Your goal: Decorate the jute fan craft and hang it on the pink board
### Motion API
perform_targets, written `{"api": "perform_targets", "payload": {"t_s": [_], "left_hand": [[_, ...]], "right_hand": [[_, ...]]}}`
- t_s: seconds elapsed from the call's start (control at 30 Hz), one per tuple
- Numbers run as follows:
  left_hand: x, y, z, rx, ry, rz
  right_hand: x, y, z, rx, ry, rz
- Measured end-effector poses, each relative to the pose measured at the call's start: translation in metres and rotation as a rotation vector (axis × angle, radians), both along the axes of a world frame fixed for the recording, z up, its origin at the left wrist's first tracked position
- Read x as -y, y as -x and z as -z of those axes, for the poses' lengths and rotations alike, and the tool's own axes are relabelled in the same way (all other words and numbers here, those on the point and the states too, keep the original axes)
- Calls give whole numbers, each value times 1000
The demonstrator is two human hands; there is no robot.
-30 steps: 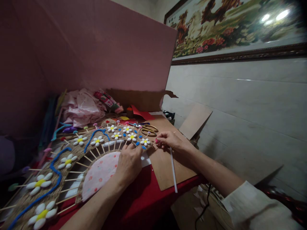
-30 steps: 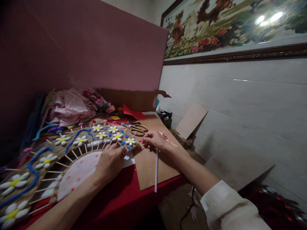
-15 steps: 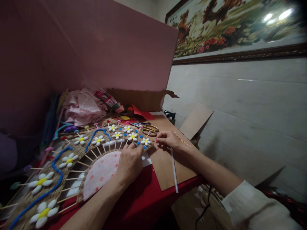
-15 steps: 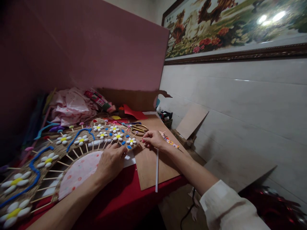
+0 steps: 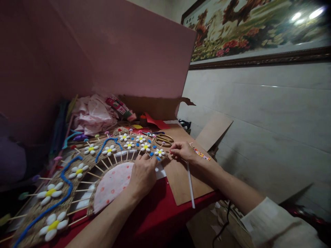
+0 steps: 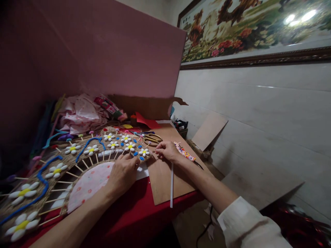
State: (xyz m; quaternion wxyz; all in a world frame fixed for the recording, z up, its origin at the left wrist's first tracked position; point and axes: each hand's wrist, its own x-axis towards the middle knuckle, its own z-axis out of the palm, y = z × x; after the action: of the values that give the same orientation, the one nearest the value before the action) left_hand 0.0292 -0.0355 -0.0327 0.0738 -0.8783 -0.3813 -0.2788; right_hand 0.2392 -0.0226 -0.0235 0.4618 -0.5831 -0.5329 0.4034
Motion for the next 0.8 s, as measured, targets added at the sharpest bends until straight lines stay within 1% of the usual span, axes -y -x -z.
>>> {"api": "perform_targets", "payload": {"t_s": [0.27,0.43,0.6,0.8], "left_hand": [[2,1,-1,20,-12,4],[1,2,-1,26,-22,15],[1,2,-2,12,10,-2],[0,2,0,27,11,-4]], "right_hand": [[2,3,-2,15,18,29],[-1,3,2,18,21,35],[-3,2,6,23,9,35],[-4,3,5,32,0,46]]}}
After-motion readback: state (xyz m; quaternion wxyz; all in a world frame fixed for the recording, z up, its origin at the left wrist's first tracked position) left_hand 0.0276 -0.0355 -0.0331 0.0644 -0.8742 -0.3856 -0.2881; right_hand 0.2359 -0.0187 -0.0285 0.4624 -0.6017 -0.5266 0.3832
